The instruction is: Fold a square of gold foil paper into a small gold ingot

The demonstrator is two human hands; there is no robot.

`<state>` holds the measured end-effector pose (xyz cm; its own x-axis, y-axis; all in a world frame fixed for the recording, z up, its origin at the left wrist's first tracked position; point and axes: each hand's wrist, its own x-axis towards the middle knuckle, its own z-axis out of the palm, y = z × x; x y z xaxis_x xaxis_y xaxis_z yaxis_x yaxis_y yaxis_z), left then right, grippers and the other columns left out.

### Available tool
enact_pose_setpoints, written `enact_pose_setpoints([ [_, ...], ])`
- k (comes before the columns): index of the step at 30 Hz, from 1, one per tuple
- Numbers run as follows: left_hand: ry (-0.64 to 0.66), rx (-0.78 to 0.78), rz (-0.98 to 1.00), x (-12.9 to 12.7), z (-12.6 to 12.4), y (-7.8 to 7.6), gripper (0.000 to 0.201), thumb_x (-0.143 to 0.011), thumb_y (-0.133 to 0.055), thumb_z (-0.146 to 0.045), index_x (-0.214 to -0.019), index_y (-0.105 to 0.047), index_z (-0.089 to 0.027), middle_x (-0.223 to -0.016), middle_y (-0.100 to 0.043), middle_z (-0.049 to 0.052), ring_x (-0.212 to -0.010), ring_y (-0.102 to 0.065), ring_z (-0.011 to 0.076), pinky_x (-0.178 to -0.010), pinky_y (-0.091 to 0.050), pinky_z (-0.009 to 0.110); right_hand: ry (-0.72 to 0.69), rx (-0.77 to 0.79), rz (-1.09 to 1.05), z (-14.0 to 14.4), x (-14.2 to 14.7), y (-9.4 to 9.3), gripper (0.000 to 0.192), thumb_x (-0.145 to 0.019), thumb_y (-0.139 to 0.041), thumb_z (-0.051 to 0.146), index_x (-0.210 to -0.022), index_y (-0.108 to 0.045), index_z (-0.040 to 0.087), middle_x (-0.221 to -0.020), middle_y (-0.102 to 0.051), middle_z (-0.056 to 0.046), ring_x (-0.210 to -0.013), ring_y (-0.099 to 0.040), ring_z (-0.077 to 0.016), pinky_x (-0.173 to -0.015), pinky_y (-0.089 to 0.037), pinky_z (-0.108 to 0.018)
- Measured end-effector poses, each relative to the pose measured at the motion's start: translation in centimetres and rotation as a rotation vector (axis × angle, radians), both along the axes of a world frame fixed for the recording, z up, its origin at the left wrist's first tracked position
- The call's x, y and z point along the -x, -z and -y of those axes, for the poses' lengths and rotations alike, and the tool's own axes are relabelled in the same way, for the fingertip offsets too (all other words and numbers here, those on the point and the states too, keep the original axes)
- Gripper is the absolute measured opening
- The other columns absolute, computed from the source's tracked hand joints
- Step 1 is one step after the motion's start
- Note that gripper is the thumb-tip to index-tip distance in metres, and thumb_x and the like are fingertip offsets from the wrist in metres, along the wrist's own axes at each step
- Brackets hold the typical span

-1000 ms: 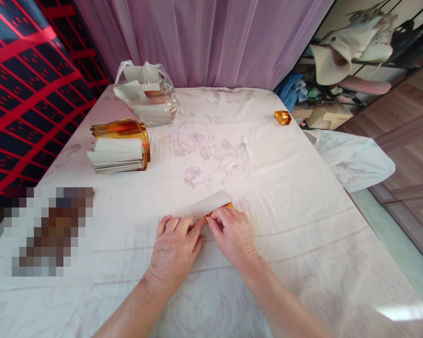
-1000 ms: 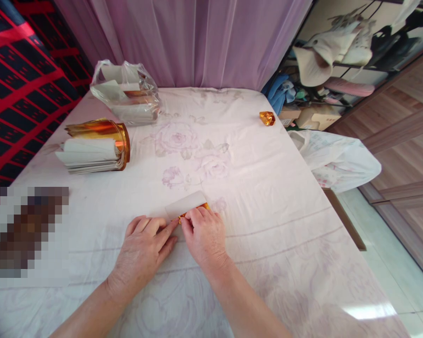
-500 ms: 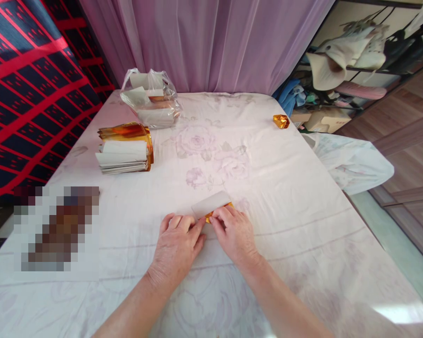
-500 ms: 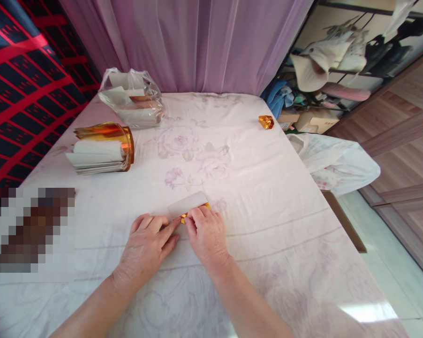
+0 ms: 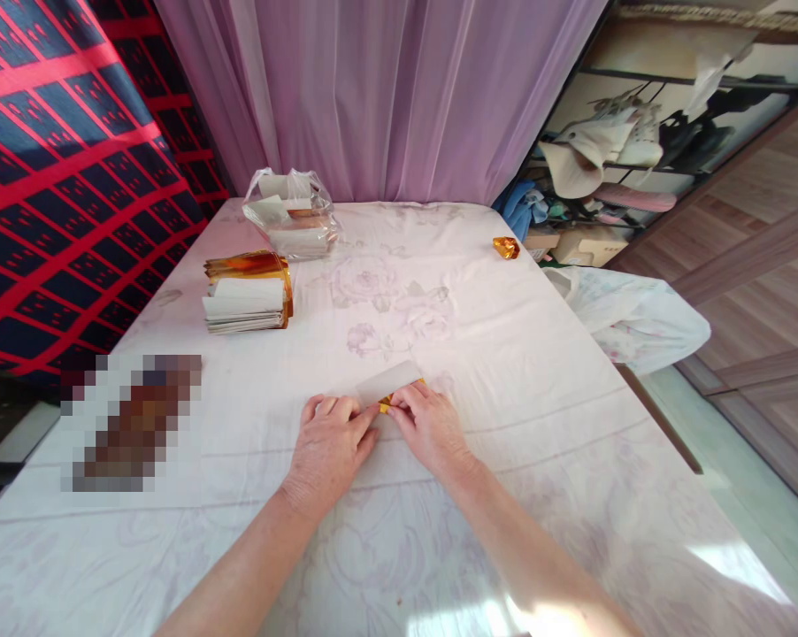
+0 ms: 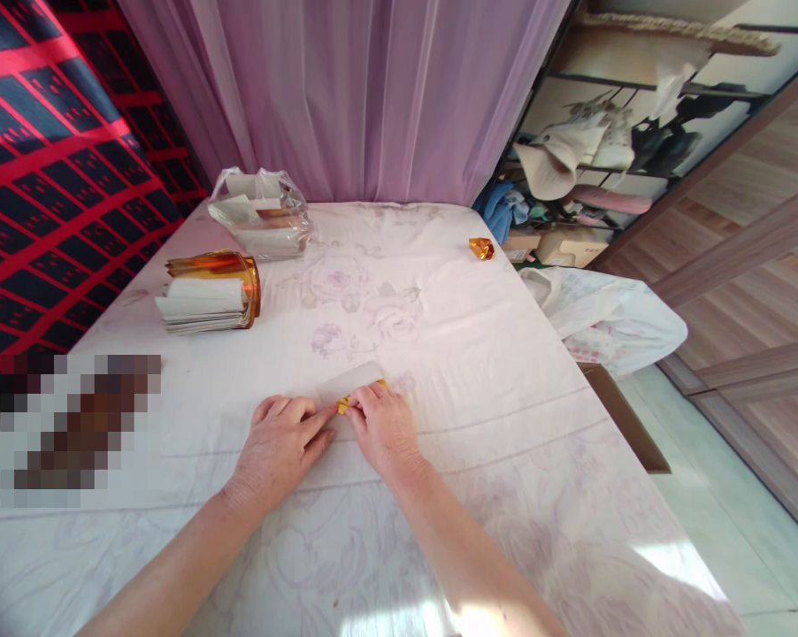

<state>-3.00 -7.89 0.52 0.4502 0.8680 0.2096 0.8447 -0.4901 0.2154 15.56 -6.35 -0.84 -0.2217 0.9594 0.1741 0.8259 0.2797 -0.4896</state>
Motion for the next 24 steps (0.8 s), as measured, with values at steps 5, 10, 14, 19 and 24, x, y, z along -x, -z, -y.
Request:
enact_pose_setpoints([
  [5, 0.007, -0.018, -0.015, 0.2, -0.2, 0.2, 0.028, -0.091, -0.059, -0.026, -0.118, -0.069, -0.029, -0.089, -0.063, 0.002, -0.084, -0.052, 0.0193, -0.089, -0.038, 0.042, -0.127, -0.04, 0.0, 0.0, -1.1, 0.5, 0.013, -0.091, -0.057, 0.013, -0.094, -0.068, 0.021, -0.092, -0.066, -0.002, -0.084, -0.062, -0.0149, -0.073, -0.042, -0.027],
  [10, 0.006, -0.046, -0.043, 0.1, -0.2, 0.2, 0.026, -0.091, -0.059, -0.025, -0.115, -0.07, -0.029, -0.087, -0.062, 0.002, -0.084, -0.053, 0.0191, -0.09, -0.038, 0.042, -0.237, -0.136, 0.124, 0.9, -2.0, 0.4, 0.025, -0.094, -0.054, 0.017, -0.111, -0.071, 0.024, -0.099, -0.066, -0.005, -0.091, -0.06, -0.0174, -0.08, -0.046, -0.031],
  [14, 0.023, -0.087, -0.092, 0.0, -0.1, -0.1, 0.028, -0.092, -0.058, -0.022, -0.117, -0.069, -0.027, -0.087, -0.062, 0.002, -0.083, -0.055, 0.0186, -0.091, -0.038, 0.042, -0.298, -0.192, 0.262, 1.6, -2.5, -0.2, 0.03, -0.09, -0.065, 0.027, -0.119, -0.069, 0.023, -0.108, -0.066, -0.008, -0.097, -0.059, -0.0233, -0.082, -0.047, -0.038],
  [19, 0.057, -0.157, -0.117, 0.0, 0.3, -0.1, 0.03, -0.092, -0.058, -0.022, -0.12, -0.067, -0.027, -0.089, -0.062, 0.003, -0.083, -0.056, 0.0192, -0.091, -0.038, 0.043, -0.307, -0.209, 0.292, 1.8, -2.6, -0.4, 0.033, -0.09, -0.065, 0.03, -0.123, -0.067, 0.023, -0.109, -0.065, -0.009, -0.099, -0.058, -0.0232, -0.081, -0.046, -0.037],
  [24, 0.084, -0.177, -0.112, -0.1, 0.3, 0.1, 0.03, -0.091, -0.06, -0.026, -0.12, -0.067, -0.029, -0.09, -0.061, 0.003, -0.083, -0.055, 0.0201, -0.093, -0.036, 0.045, -0.295, -0.204, 0.294, 1.8, -2.7, 0.1, 0.034, -0.093, -0.062, 0.033, -0.125, -0.065, 0.024, -0.111, -0.064, -0.009, -0.099, -0.056, -0.023, -0.082, -0.043, -0.037],
])
